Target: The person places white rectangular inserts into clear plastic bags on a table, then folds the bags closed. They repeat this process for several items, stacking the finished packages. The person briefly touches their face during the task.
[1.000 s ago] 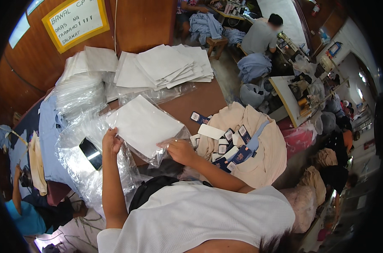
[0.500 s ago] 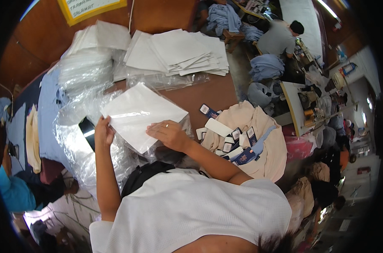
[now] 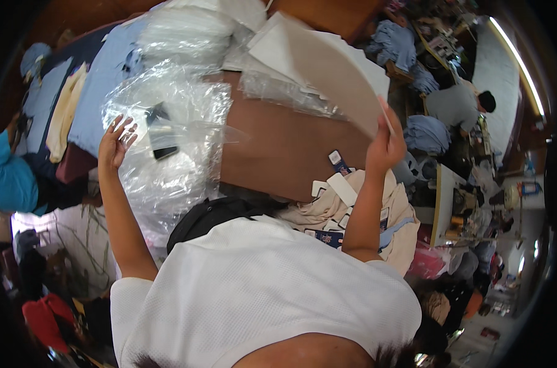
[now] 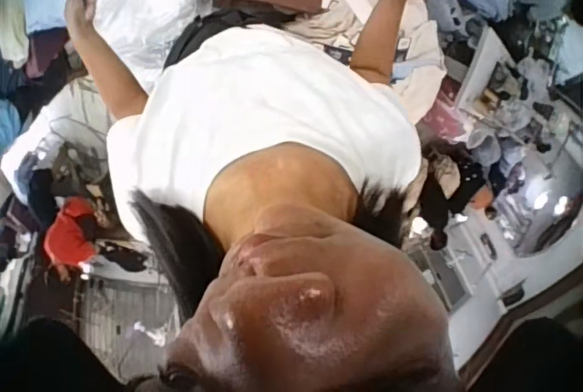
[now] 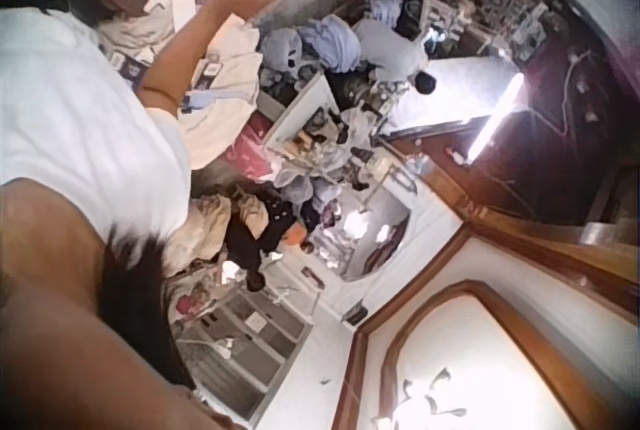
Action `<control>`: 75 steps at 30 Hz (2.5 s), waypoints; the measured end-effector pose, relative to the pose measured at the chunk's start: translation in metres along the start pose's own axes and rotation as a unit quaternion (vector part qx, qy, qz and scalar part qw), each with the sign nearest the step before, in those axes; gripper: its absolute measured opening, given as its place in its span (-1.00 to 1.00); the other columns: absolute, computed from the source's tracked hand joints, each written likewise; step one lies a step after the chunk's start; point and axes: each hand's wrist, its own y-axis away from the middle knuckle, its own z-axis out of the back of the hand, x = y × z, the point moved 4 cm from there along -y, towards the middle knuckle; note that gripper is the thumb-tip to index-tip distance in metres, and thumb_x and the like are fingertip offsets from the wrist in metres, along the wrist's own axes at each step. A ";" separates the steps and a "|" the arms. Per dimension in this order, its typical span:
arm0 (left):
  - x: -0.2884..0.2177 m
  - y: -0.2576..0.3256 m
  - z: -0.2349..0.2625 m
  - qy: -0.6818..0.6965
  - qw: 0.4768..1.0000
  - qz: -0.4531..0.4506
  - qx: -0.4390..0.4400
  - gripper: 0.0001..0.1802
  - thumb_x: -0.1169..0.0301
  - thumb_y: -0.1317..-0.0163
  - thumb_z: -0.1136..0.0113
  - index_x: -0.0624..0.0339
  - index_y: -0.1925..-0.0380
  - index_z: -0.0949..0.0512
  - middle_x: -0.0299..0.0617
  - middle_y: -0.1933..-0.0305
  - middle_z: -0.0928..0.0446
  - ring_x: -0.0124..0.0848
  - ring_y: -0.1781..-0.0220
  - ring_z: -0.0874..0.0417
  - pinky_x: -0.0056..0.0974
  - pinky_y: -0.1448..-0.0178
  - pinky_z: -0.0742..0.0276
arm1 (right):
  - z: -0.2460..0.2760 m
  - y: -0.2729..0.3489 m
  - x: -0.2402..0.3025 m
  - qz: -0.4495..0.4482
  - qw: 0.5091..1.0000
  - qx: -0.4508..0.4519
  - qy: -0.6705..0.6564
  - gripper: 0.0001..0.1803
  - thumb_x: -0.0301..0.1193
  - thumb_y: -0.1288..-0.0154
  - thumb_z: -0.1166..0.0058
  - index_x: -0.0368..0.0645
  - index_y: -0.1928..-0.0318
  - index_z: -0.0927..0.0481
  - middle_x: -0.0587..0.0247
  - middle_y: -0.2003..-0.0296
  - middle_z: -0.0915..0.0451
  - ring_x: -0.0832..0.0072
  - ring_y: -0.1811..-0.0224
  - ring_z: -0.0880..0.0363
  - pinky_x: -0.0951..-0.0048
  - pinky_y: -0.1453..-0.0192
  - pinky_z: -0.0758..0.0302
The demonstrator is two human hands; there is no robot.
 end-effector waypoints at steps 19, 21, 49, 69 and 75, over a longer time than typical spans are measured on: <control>-0.008 0.001 0.178 -0.092 0.956 -0.188 -0.206 -0.43 0.53 -0.20 -0.14 0.09 -0.18 -0.15 -0.05 0.06 -0.56 -0.42 0.26 -0.63 -0.46 0.25 -0.54 | -0.386 0.103 0.114 -0.142 0.855 0.492 -0.087 -0.71 -0.38 -0.16 -0.02 -0.24 0.12 -0.45 -0.09 0.24 -0.58 0.02 0.12 -0.56 0.12 0.13 -0.51; -0.015 0.008 0.192 -0.085 0.948 -0.236 -0.194 -0.57 0.53 -0.21 -0.14 0.14 -0.08 -0.29 -0.11 0.12 -0.57 -0.47 0.33 -0.61 -0.48 0.30 -0.51 | -0.406 0.123 0.144 -0.143 0.843 0.516 0.046 -0.55 -0.30 -0.12 -0.12 -0.18 -0.01 -0.35 -0.15 0.11 -0.52 -0.04 0.07 -0.54 0.10 0.12 -0.53; 0.003 -0.026 0.097 -0.280 0.928 -0.237 0.070 -0.19 0.71 0.07 -0.17 0.09 -0.28 -0.21 -0.24 -0.33 -0.23 -0.35 -0.07 -0.47 -0.31 -0.01 -0.52 | -0.358 0.090 0.093 -0.382 0.847 0.058 -0.364 -0.78 -0.38 -0.25 -0.16 -0.27 0.18 -0.54 0.34 0.33 -0.54 0.58 0.39 -0.45 0.53 0.29 -0.44; -0.087 0.043 -0.070 -0.442 0.789 -0.424 -0.052 -0.60 0.22 -0.11 -0.27 -0.12 0.01 -0.53 0.00 -0.30 -0.17 0.00 -0.32 -0.17 0.03 -0.31 -0.14 | -0.327 0.104 0.071 -0.138 0.961 0.215 -0.106 -0.64 -0.49 -0.06 -0.15 -0.13 0.06 -0.51 0.05 0.08 -0.48 0.11 0.08 -0.49 0.22 0.00 -0.45; -0.136 0.260 -0.184 -0.021 0.891 -0.419 0.174 -0.38 -0.21 0.02 -0.13 -0.26 -0.04 -0.42 -0.04 -0.41 0.37 0.15 -0.40 0.23 0.20 -0.35 0.01 | -0.285 0.074 -0.067 -0.071 0.923 0.215 0.311 -0.67 -0.48 -0.10 -0.05 -0.03 0.06 -0.54 0.21 -0.03 -0.45 0.17 -0.17 -0.33 -0.14 -0.25 -0.14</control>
